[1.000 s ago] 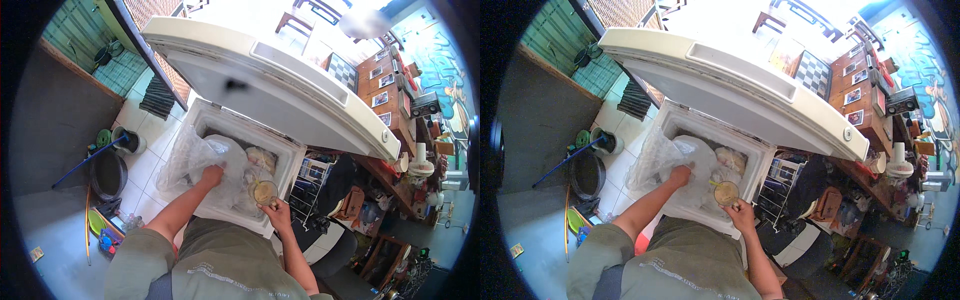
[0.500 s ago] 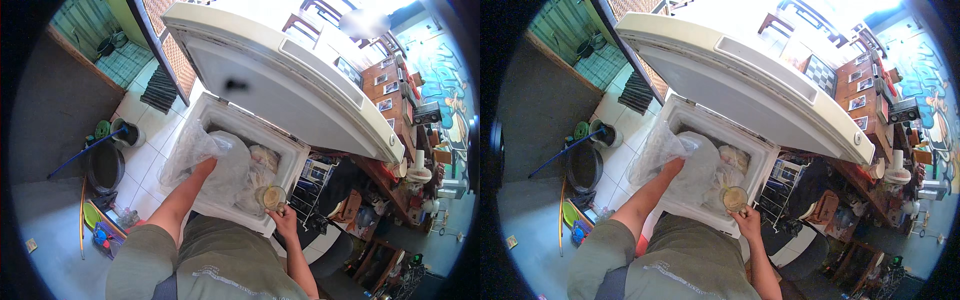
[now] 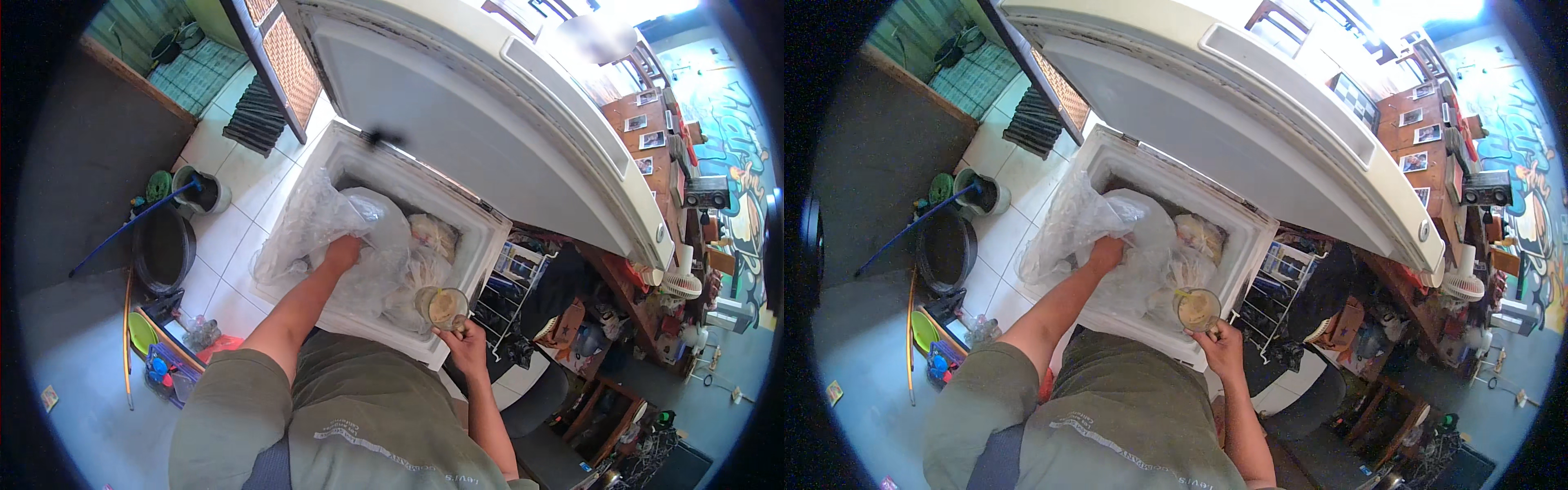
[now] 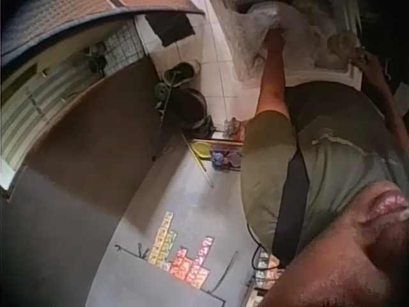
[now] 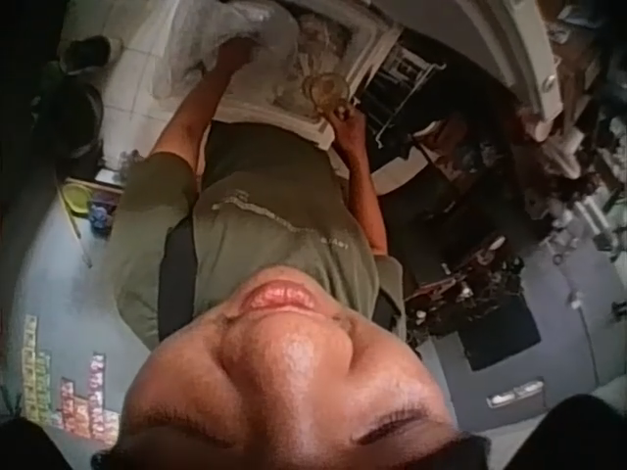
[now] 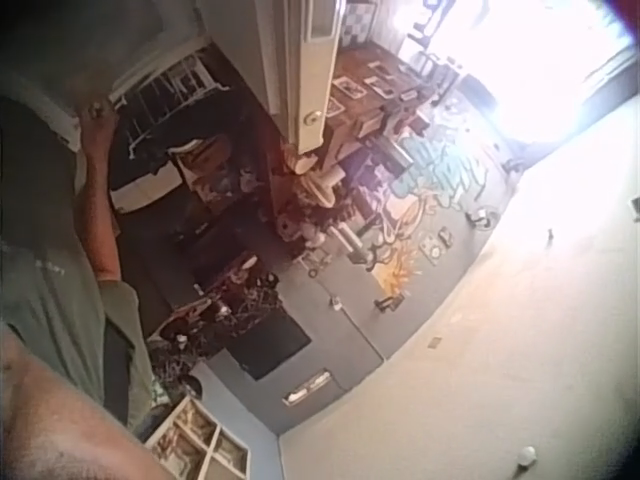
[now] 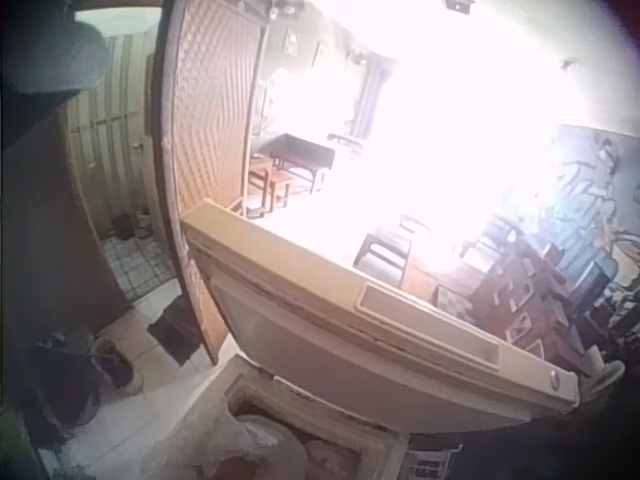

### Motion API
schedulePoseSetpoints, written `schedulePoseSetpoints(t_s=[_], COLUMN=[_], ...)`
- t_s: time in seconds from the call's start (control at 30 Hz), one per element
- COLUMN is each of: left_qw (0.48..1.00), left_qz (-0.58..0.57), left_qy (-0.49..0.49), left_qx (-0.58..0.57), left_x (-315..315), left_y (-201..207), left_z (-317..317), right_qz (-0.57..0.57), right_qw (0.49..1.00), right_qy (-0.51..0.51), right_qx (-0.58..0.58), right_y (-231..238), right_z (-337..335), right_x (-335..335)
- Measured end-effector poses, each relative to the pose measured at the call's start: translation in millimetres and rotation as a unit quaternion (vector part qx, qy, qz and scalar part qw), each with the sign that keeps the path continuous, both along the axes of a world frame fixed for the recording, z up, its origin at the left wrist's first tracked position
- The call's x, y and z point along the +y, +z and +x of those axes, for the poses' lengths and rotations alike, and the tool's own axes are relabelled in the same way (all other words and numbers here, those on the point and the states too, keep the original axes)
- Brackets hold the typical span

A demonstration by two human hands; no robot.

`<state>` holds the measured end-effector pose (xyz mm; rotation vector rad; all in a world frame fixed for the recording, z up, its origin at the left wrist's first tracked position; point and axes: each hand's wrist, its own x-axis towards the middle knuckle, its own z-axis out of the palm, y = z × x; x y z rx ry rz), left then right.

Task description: Preparing an iced coffee by stirring the drink, adding a straw, and scooping ice from a freezer.

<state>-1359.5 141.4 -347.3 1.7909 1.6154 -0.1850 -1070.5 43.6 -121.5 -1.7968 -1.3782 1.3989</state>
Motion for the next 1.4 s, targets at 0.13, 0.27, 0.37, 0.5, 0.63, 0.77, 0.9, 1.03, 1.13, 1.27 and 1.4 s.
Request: schedulePoseSetpoints(t_s=[0.13, 0.27, 0.37, 0.5, 0.63, 0.77, 0.9, 1.03, 1.13, 1.27, 1.4], left_qw=[0.991, 0.986, 0.977, 0.990, 0.981, 0.977, 0.985, 0.978, 0.960, 0.980, 0.979], left_qz=[0.039, 0.116, 0.154, 0.046, 0.046, -0.021, -0.024, -0.082, -0.129, -0.098, -0.073], left_qy=[0.071, 0.056, 0.053, 0.030, 0.029, 0.033, 0.006, -0.013, 0.004, -0.085, -0.026], left_qx=[-0.104, -0.105, -0.137, -0.133, -0.187, -0.210, -0.172, -0.191, -0.249, -0.151, -0.187], left_x=[-4, -3, -7, 4, 0, 4, 7, 10, -2, 19, -13], left_y=[-40, -64, -65, -15, -12, -6, 4, -24, -83, -57, -159], left_z=[-18, -24, -26, -15, -12, -1, -9, -15, -28, -16, -35], right_qz=[-0.015, 0.025, 0.025, -0.001, -0.003, 0.019, -0.011, 0.004, -0.009, 0.004, -0.006], right_qw=[0.998, 0.999, 0.999, 0.999, 0.999, 0.998, 0.998, 0.999, 1.000, 0.999, 1.000], right_qy=[0.047, 0.031, 0.030, 0.028, 0.031, 0.044, 0.047, 0.027, -0.001, 0.002, 0.000], right_qx=[-0.035, -0.019, -0.021, -0.037, -0.043, -0.048, -0.044, -0.022, 0.025, -0.041, 0.027], right_y=[2, -7, -7, 2, 9, 5, 17, 5, -7, -1, -3], right_z=[0, 2, 3, 4, -1, 5, -5, 5, 9, 7, 4], right_x=[4, 4, 4, 6, 11, 9, 17, 9, 6, 15, 19])
